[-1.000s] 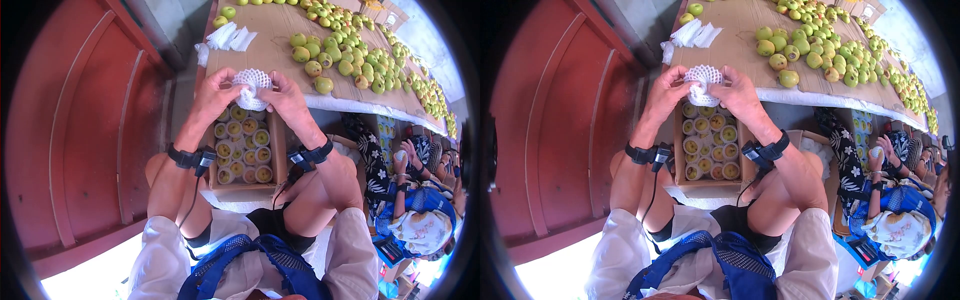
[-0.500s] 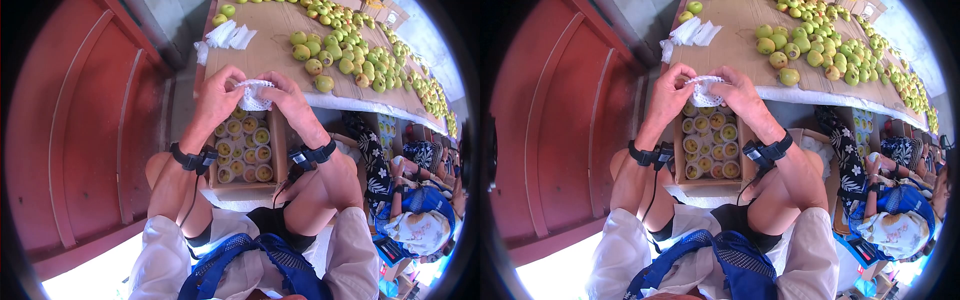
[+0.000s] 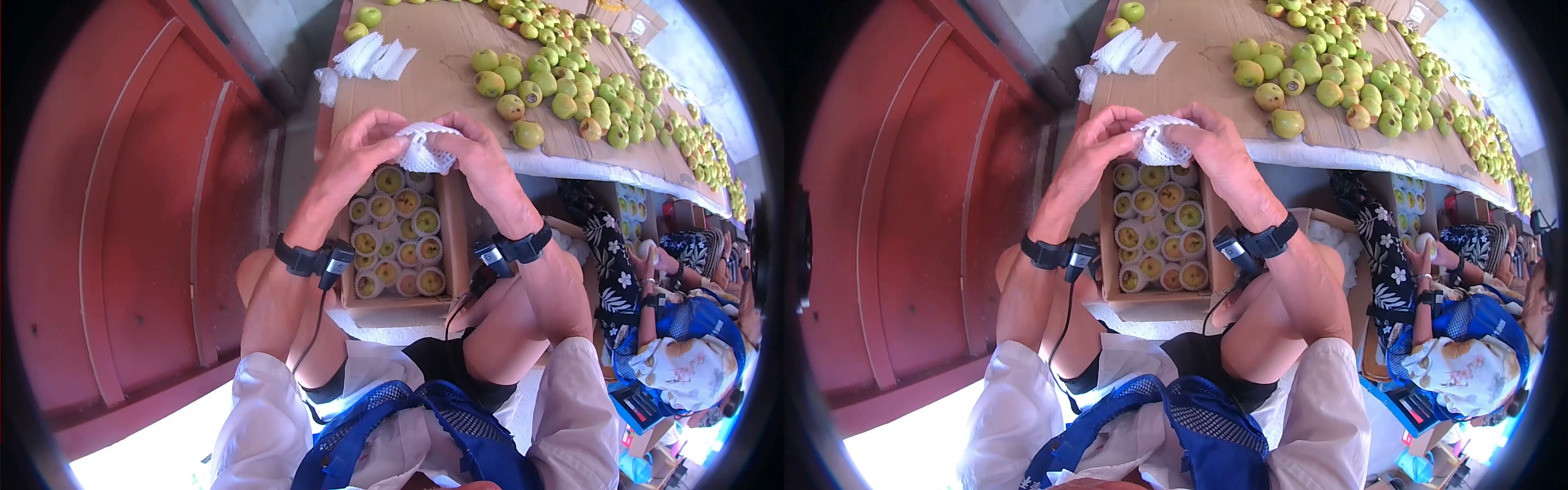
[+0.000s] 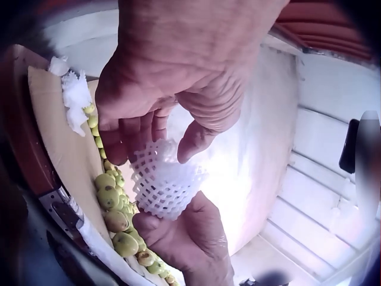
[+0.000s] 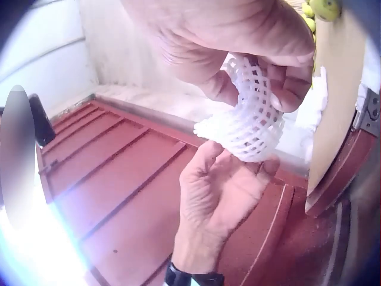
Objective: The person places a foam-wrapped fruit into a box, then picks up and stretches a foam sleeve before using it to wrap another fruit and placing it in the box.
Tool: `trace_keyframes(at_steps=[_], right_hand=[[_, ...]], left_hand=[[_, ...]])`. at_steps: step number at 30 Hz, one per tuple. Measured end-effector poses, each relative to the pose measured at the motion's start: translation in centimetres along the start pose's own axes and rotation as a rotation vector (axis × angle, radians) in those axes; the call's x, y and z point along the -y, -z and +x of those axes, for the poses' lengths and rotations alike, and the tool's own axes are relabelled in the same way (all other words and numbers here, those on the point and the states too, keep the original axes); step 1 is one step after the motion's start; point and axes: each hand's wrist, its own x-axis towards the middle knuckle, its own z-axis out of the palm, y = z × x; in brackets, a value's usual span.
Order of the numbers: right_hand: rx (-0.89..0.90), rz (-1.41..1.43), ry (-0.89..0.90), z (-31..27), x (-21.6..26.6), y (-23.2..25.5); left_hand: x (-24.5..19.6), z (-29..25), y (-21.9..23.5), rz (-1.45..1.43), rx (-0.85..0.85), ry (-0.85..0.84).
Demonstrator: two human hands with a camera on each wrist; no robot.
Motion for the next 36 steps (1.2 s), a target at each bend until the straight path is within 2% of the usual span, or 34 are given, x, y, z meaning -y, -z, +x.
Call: trace_keyframes(at_steps=[7, 13, 17, 23, 26, 32, 34, 36], right_hand=[[-0.052, 0.267, -0.033, 0.1, 0.0, 0.2], [-0.087, 0.31, -0.006, -0.2, -0.1, -0.3], [-0.097, 0.27, 0.0, -0.2, -0.3, -0.3], [-0.099, 0.224, -0.013, -0.6, -0.8, -1.4], [-0.07, 0.189, -0.035, -0.6, -1.0, -1.4], [-0.104, 0.059, 0.001, -0.3, -1.3, -1.7], [-0.161, -0.096, 0.031, -0.3, -1.2, -2.0], [-0.185, -0.116, 0.078, -0.2, -1.7, -2.1]], left_hand=[[0.5, 0.0, -0.1, -0.133, 0.064, 0.081], [1.0, -0.1, -0.8, -0.096, 0.037, 0.075], [1.3, 0.0, -0.6, -0.161, -0.019, 0.106], [1.7, 0.1, -1.3, -0.151, -0.174, 0.019], [2.2, 0.5, -1.1, 0.051, -0.25, 0.021], [2.6, 0.5, -1.5, 0.387, -0.378, -0.188], [2.3, 0.3, -1.8, 0.3, -0.373, -0.122], [2.0, 0.3, -1.9, 0.264, -0.365, -0.071]])
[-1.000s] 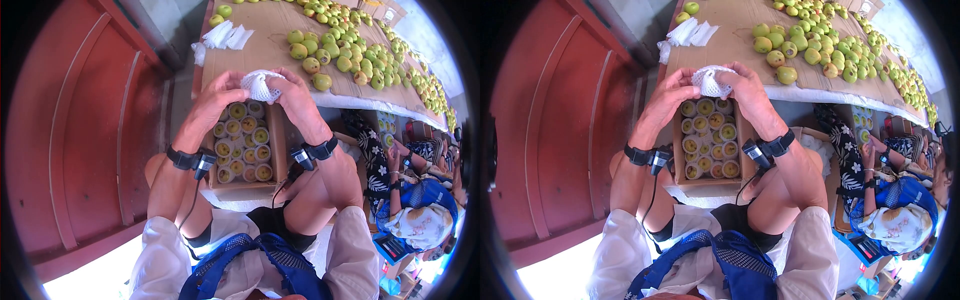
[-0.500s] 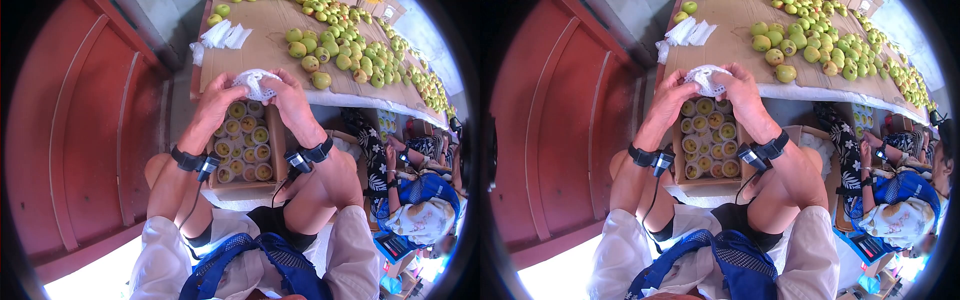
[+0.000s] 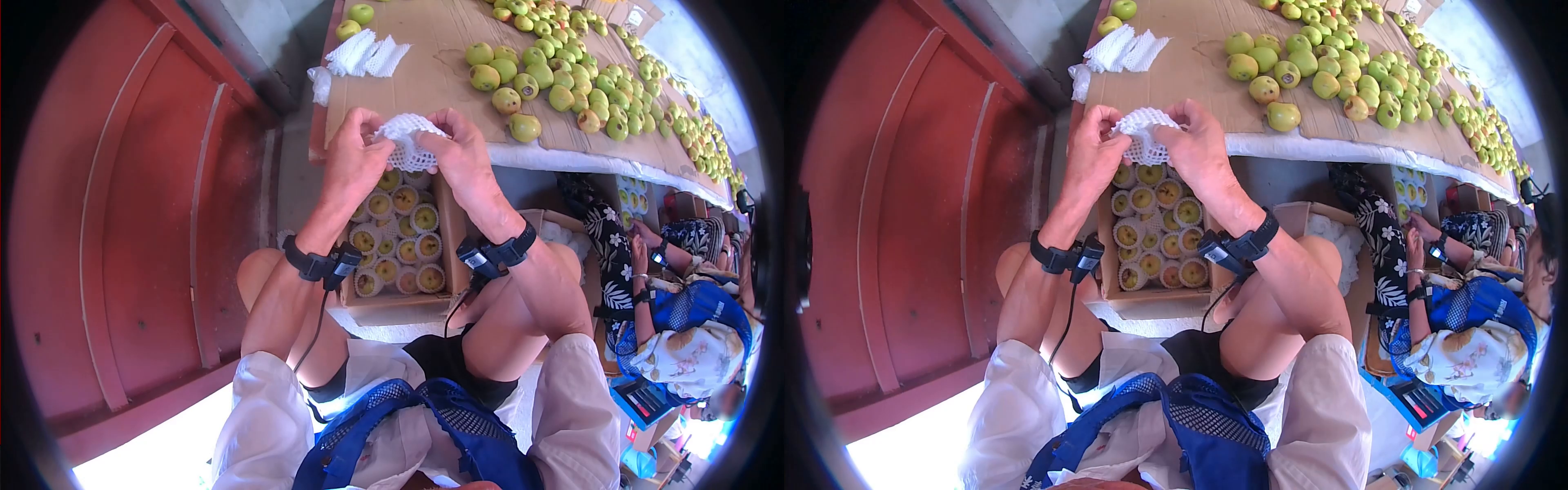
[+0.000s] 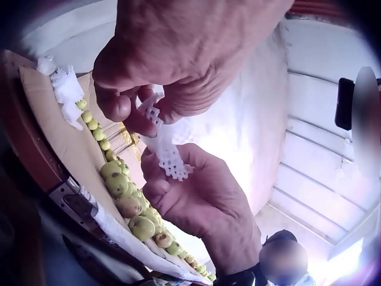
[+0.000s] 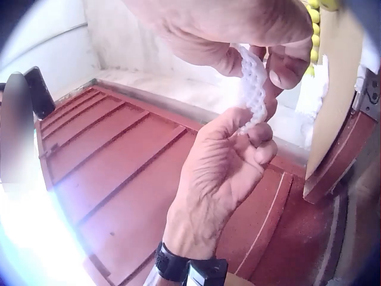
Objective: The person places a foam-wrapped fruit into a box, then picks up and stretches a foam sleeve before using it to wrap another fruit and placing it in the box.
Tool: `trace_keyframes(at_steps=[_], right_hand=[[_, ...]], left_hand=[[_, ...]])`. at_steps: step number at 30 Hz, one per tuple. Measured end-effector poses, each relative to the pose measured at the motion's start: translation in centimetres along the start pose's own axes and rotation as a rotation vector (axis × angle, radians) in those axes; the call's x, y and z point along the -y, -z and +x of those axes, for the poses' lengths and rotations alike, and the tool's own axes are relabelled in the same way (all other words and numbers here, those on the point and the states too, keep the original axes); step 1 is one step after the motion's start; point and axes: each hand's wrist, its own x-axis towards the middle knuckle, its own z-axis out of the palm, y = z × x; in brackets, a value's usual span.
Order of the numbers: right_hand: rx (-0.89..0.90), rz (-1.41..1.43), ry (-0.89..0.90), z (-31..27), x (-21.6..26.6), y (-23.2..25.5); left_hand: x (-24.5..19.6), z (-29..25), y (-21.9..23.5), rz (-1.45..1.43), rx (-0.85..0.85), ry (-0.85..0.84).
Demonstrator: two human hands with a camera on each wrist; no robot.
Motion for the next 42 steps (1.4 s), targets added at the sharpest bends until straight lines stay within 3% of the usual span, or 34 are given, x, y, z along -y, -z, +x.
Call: trace_keyframes(at_steps=[5, 8, 14, 19, 26, 31, 35, 42], right_hand=[[0.018, 0.02, -0.042, -0.4, 0.4, -0.1], [0.07, 0.123, -0.115, -0.6, 0.6, 0.0], [0.13, 0.237, -0.207, -0.6, 0.9, 0.3], [0.091, 0.356, -0.247, -0.2, 0.4, 0.7], [0.021, 0.369, -0.209, -0.2, 0.4, 1.1], [-0.069, 0.475, -0.167, 0.2, -0.1, 1.3], [-0.164, 0.397, -0.109, -0.1, -0.1, 0.4], [-0.192, 0.242, -0.069, -0.2, -0.9, -0.6]], left_hand=[[-0.4, 0.1, 0.2, -0.012, 0.008, 0.073], [0.8, 0.5, 0.4, 0.114, -0.014, -0.108], [0.8, 0.3, 0.4, -0.004, 0.048, -0.052], [1.0, 0.7, 1.1, -0.36, 0.208, 0.198], [-0.1, 0.9, 1.5, -0.65, 0.396, 0.286], [-0.8, 0.4, 0.5, -0.513, 0.347, 0.282], [-1.1, -0.2, -0.3, -0.477, 0.443, 0.388], [1.8, 1.1, -1.1, -0.49, 0.362, 0.39]])
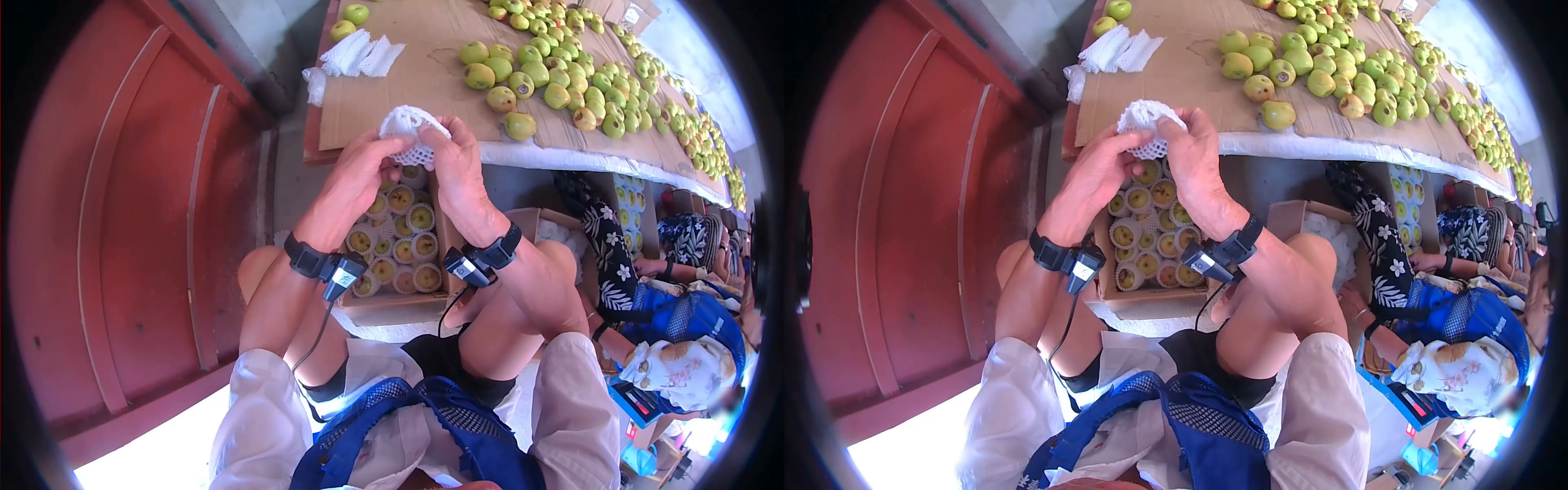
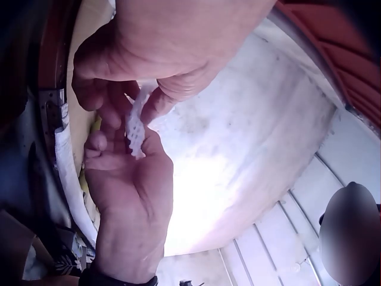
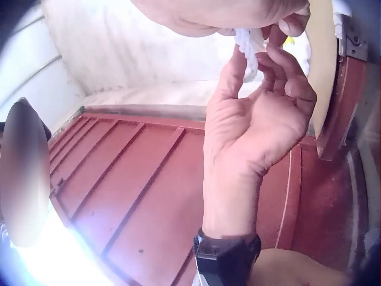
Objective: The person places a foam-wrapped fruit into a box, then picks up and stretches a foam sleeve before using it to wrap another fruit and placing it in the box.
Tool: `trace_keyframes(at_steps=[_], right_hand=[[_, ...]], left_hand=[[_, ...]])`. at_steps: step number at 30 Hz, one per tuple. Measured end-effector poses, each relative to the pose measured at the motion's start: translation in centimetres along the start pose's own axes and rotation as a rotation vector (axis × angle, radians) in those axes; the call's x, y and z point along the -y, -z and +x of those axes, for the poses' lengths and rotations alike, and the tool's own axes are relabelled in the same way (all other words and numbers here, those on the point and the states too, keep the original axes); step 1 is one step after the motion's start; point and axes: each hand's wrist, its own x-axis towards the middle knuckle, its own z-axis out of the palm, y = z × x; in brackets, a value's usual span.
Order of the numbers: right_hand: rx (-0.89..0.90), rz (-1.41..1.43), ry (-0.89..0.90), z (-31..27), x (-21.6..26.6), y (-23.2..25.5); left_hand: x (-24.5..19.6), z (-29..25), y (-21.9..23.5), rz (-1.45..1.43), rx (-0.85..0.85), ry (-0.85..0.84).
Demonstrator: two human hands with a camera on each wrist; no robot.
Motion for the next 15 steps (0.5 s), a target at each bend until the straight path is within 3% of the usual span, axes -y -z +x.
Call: trace_keyframes(at_steps=[2, 5, 8, 11, 15], right_hand=[[-0.004, -0.026, 0.021, -0.1, 0.0, 0.0], [-0.004, -0.047, 0.048, -0.4, 0.1, 0.0], [0.0, -0.037, 0.042, -0.5, 0.2, 0.1], [0.004, 0.01, 0.019, -0.3, 0.3, 0.2], [0.008, 0.015, -0.016, -0.4, 0.9, 0.4]], left_hand=[[-0.2, 0.2, 0.2, 0.095, -0.052, -0.002], [-0.6, -0.3, -1.4, 0.527, -0.381, -0.091], [-0.4, -0.3, -1.3, 0.611, -0.383, -0.158], [-0.2, -0.4, -1.0, 0.249, -0.244, -0.191], [-0.8, -0.8, -0.7, 0.106, -0.151, -0.193]])
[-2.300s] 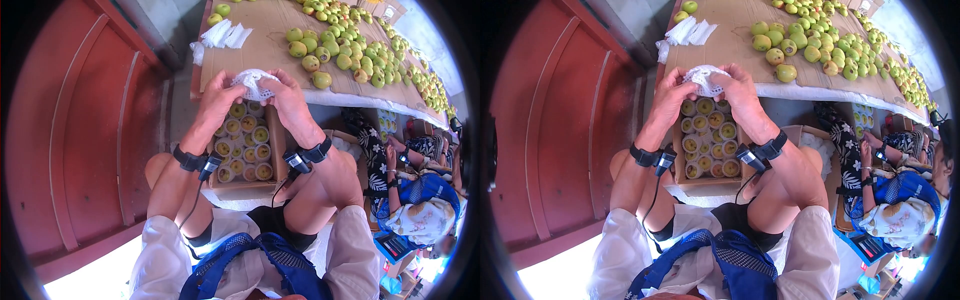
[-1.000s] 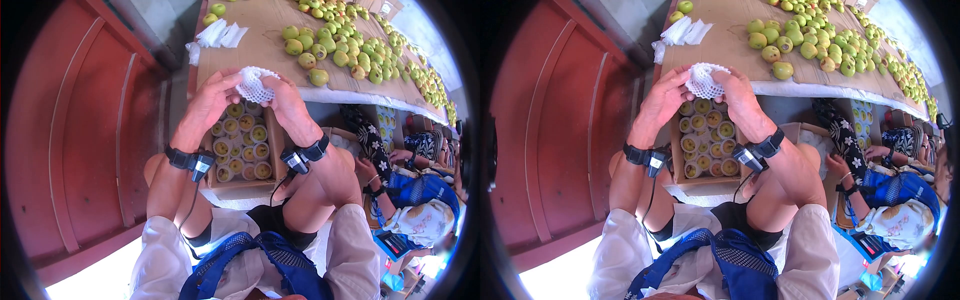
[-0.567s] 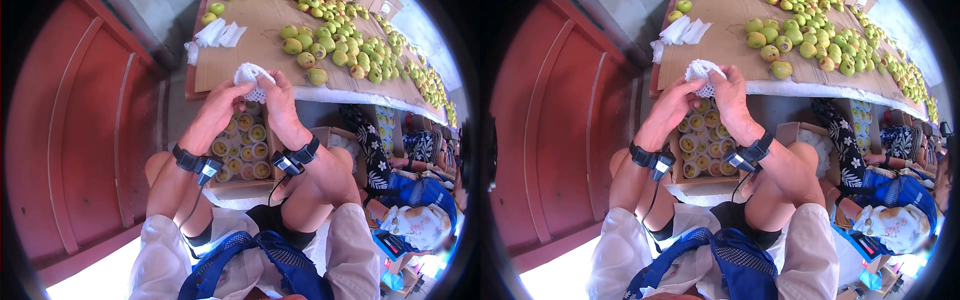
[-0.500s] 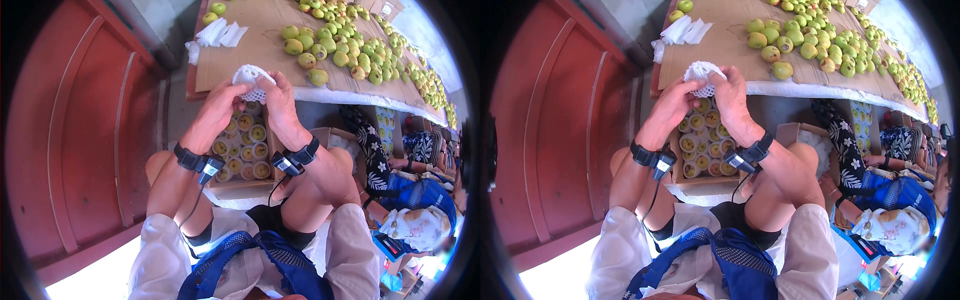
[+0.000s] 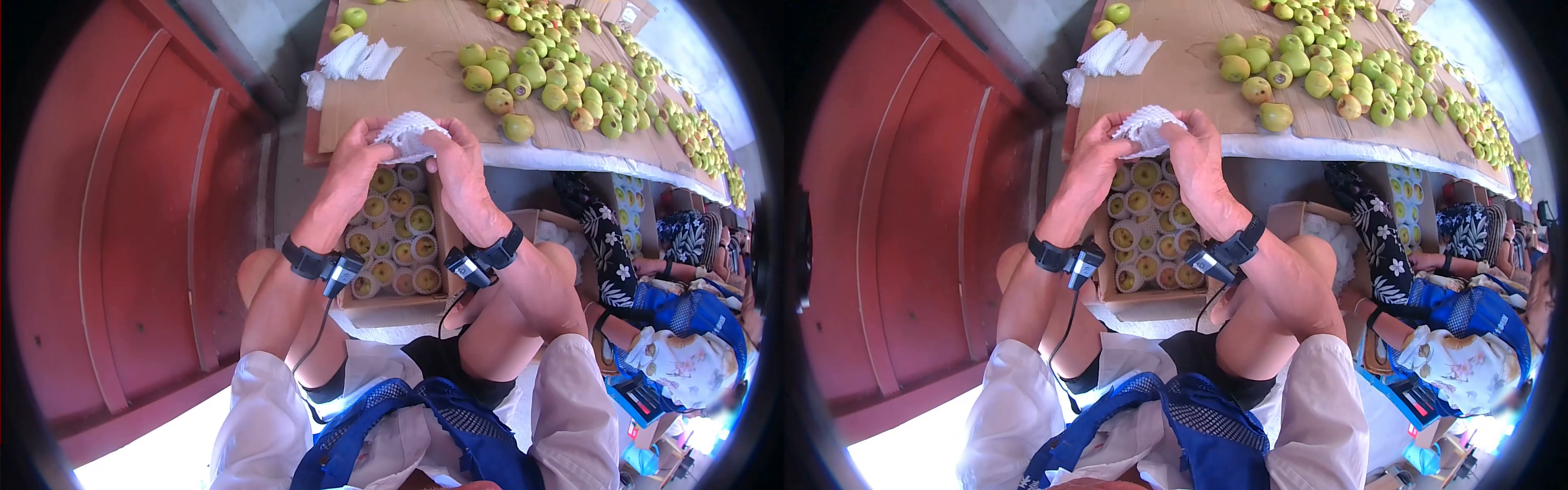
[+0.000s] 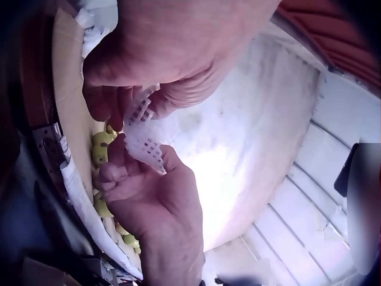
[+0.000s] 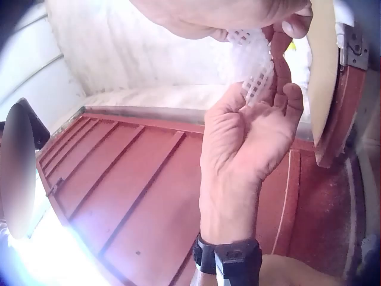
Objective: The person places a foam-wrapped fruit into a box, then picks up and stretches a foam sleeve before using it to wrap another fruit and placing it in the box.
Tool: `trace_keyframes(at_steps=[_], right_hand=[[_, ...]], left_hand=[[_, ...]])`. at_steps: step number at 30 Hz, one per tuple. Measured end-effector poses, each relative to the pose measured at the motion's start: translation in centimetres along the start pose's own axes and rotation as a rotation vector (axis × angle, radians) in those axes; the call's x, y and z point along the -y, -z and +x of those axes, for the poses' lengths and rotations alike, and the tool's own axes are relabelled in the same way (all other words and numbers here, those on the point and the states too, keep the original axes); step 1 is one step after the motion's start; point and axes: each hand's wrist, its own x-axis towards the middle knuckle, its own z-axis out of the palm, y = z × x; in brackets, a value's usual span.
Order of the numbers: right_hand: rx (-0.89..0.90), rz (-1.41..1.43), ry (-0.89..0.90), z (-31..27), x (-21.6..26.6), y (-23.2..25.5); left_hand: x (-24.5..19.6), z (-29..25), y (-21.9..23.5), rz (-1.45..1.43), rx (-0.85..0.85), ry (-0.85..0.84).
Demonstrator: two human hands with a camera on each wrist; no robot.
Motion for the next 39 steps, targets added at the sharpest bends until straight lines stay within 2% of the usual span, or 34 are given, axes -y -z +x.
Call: trace_keyframes(at_steps=[11, 17, 19, 22, 25, 28, 31, 34, 39], right_hand=[[0.095, 0.008, 0.042, -0.2, 0.1, 0.0], [0.327, 0.084, 0.044, -0.4, 1.4, 0.4], [0.408, 0.128, 0.062, -0.6, 1.4, 0.3], [0.413, 0.322, -0.062, -0.7, 1.9, 0.3], [0.376, 0.273, -0.085, 0.0, 0.8, 1.0], [0.408, 0.096, -0.01, -0.2, 1.0, 1.0], [0.412, 0.086, -0.016, -1.0, 1.4, 0.4], [0.363, 0.145, -0.001, -0.5, 0.2, 0.6], [0.397, 0.239, -0.024, 0.1, 0.2, 0.8]], left_hand=[[-0.5, -0.1, -0.6, 0.228, -0.019, 0.087], [-1.0, 0.1, 0.2, 0.031, 0.031, 0.144], [-1.0, 0.4, 0.8, -0.072, 0.097, 0.128], [-1.4, 0.1, 1.1, -0.173, 0.12, 0.107], [-2.0, -0.4, 0.6, -0.205, 0.089, 0.104], [-1.7, -0.3, 0.7, -0.207, 0.086, 0.112], [-1.1, -0.1, 1.0, -0.198, 0.131, 0.098], [-0.5, -0.1, 0.9, -0.184, 0.16, 0.091], [-0.3, 0.0, 1.2, -0.172, 0.127, 0.089]])
